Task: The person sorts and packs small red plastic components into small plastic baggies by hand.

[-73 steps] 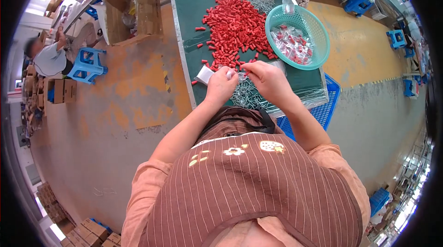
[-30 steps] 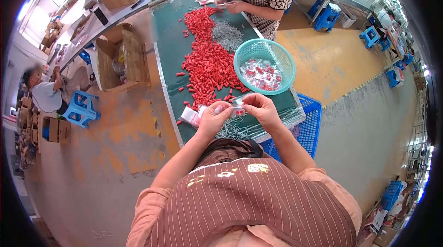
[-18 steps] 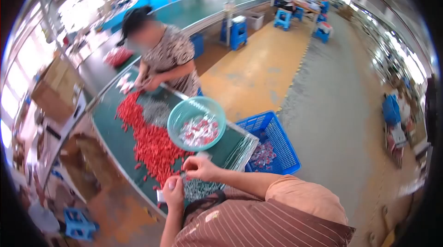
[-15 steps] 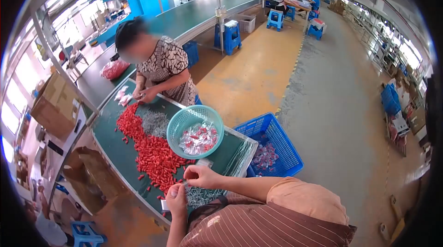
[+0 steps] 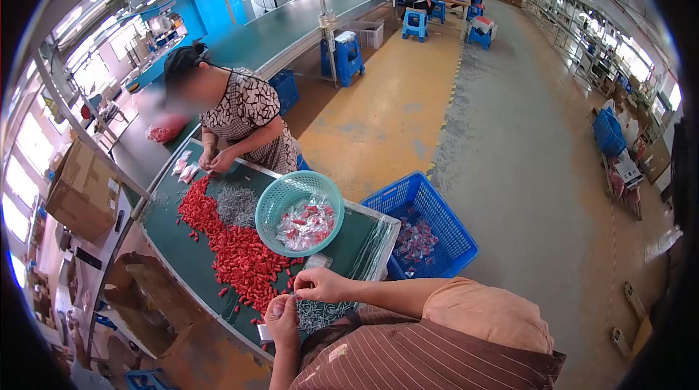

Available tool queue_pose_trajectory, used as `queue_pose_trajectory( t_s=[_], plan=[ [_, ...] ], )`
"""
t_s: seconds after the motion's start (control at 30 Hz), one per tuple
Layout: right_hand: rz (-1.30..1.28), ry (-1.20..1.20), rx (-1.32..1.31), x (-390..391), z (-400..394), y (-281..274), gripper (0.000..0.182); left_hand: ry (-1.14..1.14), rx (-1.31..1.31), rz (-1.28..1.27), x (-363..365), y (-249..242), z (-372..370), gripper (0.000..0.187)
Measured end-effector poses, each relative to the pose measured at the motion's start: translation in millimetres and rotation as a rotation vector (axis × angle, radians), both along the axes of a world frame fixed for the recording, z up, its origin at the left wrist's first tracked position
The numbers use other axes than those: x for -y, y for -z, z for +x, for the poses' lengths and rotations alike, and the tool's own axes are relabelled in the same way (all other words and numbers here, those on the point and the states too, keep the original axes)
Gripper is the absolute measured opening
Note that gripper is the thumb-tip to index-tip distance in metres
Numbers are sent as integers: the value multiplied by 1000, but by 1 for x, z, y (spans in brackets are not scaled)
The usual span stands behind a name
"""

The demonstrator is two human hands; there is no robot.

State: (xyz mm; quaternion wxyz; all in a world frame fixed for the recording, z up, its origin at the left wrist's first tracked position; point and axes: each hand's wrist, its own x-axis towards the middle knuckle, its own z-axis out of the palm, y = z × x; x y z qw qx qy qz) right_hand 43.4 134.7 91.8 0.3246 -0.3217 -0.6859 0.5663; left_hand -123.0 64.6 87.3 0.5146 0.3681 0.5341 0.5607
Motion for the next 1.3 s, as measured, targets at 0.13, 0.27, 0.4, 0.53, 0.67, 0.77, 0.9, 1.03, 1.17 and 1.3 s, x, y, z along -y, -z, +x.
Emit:
queue_pose_trajectory(
  t_s=[0.13,0.27,0.4,0.53,0.67,0.77,0.9,1.03,1.17,1.3],
  plan=[
    [-7,-2,-14,5,0,2,16,17,-7,10,1,-3,2,1],
    [41,25,-28,8,6,-3,14,47,-34,-3,1,-6,4,1],
    [-120,-9,-114,9,10,-4,13,56,-107,24,1,-7,3,3],
    [-92,12,-95,7,19,-8,13,67,-22,-42,2,-7,4,4],
    [-16,39,-30,10,19,-8,14,87,-8,-25,1,-8,10,6],
    [13,66,-41,14,19,-9,14,75,23,-23,2,-15,13,7],
    [-5,70,-59,18,20,-11,12,84,-20,-7,2,-6,13,6],
    [-80,72,-120,17,22,-11,12,84,17,-17,4,-9,12,5],
    [32,121,-96,20,20,-8,12,80,-30,1,6,-10,11,5],
    [85,108,-34,21,18,-7,12,78,-53,8,7,-8,11,4]
  ],
)
